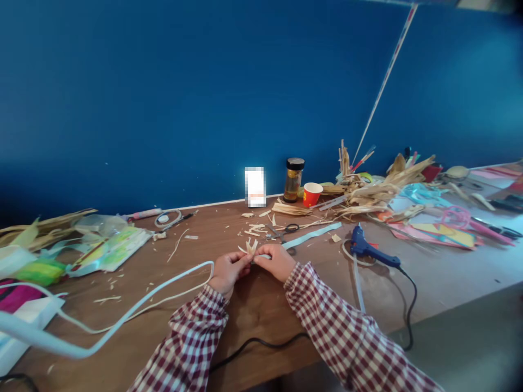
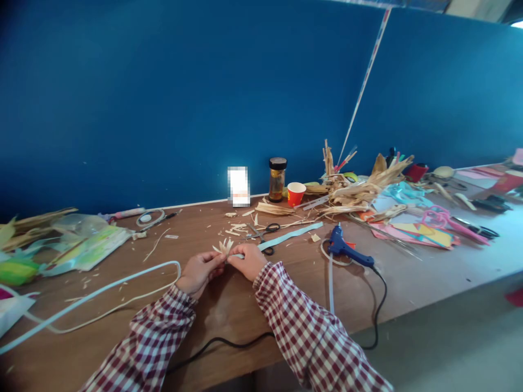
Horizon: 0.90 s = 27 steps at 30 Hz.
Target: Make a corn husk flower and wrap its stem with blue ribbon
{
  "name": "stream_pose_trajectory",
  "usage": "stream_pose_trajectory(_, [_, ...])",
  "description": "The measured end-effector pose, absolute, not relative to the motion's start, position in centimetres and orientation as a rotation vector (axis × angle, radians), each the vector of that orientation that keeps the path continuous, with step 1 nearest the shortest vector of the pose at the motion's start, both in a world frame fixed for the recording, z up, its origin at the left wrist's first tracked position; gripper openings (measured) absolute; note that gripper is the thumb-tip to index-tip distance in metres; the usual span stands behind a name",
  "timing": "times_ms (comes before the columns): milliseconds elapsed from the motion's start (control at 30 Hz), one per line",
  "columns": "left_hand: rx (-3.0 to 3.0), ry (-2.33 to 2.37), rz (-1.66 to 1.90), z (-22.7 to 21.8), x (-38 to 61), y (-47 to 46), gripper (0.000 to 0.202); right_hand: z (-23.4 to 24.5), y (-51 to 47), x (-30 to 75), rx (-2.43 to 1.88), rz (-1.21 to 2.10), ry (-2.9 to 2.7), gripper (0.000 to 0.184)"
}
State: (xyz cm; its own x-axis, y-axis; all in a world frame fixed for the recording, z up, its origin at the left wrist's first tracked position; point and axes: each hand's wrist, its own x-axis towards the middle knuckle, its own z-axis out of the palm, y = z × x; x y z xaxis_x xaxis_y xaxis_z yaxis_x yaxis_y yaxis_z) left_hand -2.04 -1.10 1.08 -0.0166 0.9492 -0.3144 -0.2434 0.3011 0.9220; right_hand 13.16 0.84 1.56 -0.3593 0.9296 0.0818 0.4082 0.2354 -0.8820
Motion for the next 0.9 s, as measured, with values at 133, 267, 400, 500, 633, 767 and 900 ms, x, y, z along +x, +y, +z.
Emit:
stream_pose_trajectory(133, [0.745,1.159,1.137,1.1,-1.9,-1.3,0.027,1.1,1.1,13.3,-1.228,1.122,-1.83,0.021])
stream_pose_trajectory(267, [0.75,1.239,1.152,0.9,-1.6,-1.3,0.024,0.9,1.0,13.2,-1.211,1.147,-1.783,0.021])
stream_pose_trajectory(400, [1.015,1.377,1.193,0.3,-1.5,-1.2,0.024,1.2,0.6,12.8,-1.236,1.102,-1.728,0.021])
stream_pose_trajectory(500, [1.17,1.466,1.276,-0.2,-1.5,-1.2,0.028,1.5,0.3,12.4,-1.218,1.06,-1.703,0.022])
stream_pose_trajectory(633, [1.226,1.515,1.28,-0.3,-1.5,-1.3,0.031,1.6,0.3,12.1,-1.301,1.007,-1.688,0.026])
stream_pose_trajectory(767, [1.234,1.507,1.262,0.3,-1.4,-1.2,0.028,1.5,0.4,12.3,-1.364,0.897,-1.754,0.029])
stream_pose_trajectory(900, [1.153,1.522,1.319,0.6,-1.8,-1.0,0.029,1.6,0.5,13.2,-1.368,0.791,-1.848,0.022])
